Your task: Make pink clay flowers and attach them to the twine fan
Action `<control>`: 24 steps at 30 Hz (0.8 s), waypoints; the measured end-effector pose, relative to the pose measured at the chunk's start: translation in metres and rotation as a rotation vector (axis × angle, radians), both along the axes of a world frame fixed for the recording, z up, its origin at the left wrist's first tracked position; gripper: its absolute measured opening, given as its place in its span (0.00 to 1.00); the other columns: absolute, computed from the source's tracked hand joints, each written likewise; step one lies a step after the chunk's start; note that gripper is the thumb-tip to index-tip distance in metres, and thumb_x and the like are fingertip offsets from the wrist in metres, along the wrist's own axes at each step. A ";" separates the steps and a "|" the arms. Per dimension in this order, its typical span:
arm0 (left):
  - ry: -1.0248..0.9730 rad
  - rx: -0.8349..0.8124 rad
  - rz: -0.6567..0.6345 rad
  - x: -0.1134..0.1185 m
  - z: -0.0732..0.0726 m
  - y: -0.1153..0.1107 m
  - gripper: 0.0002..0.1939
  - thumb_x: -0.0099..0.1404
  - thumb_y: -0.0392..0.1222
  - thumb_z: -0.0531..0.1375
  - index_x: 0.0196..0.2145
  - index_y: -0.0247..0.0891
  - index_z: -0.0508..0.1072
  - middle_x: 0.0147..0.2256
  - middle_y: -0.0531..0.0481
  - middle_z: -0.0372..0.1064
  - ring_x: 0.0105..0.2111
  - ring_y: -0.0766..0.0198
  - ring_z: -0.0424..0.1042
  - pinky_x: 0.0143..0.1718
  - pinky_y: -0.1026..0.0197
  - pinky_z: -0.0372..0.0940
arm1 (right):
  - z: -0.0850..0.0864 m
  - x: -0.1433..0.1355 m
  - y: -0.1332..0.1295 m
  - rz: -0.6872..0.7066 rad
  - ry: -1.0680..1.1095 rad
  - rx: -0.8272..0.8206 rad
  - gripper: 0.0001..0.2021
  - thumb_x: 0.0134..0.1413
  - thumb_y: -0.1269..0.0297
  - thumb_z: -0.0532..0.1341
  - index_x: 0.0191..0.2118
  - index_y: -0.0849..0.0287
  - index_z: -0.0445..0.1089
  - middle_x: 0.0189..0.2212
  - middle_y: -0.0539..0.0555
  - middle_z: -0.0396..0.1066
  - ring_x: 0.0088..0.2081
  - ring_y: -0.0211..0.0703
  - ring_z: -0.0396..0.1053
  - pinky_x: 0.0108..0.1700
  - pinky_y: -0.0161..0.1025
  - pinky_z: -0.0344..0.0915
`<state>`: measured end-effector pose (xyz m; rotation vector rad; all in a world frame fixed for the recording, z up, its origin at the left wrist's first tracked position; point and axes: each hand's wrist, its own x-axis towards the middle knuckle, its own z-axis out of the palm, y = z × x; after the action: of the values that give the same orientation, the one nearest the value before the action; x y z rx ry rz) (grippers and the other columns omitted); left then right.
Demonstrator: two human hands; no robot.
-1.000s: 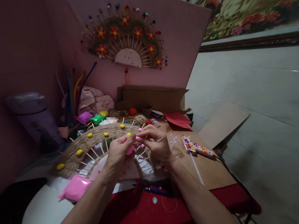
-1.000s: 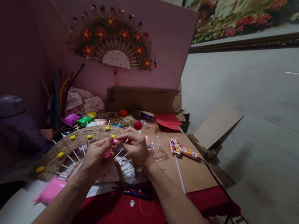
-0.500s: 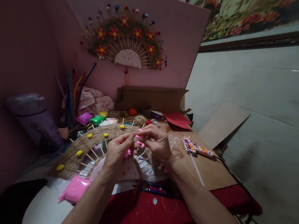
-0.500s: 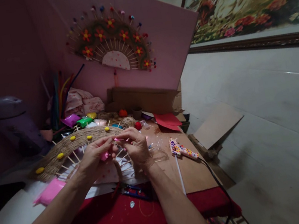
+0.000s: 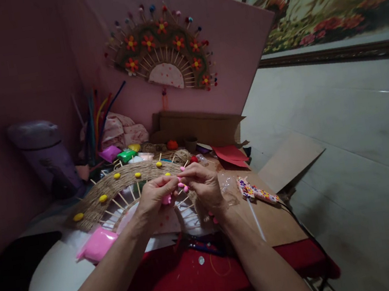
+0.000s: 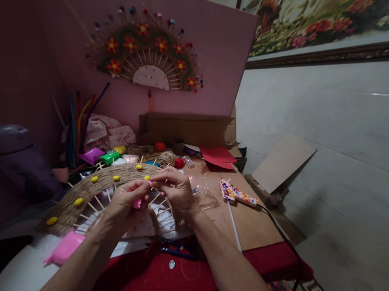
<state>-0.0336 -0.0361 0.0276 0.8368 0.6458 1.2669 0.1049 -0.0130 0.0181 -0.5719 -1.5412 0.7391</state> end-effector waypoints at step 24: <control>0.020 -0.010 0.033 0.000 -0.001 0.001 0.19 0.44 0.49 0.71 0.22 0.30 0.73 0.17 0.53 0.65 0.17 0.75 0.61 0.17 0.73 0.52 | 0.000 -0.001 0.000 -0.039 -0.010 -0.012 0.02 0.45 0.66 0.67 0.29 0.53 0.77 0.28 0.50 0.67 0.33 0.38 0.65 0.32 0.35 0.63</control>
<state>-0.0332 -0.0354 0.0268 0.8349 0.6840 1.2860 0.1035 -0.0134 0.0185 -0.6143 -1.5316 0.7173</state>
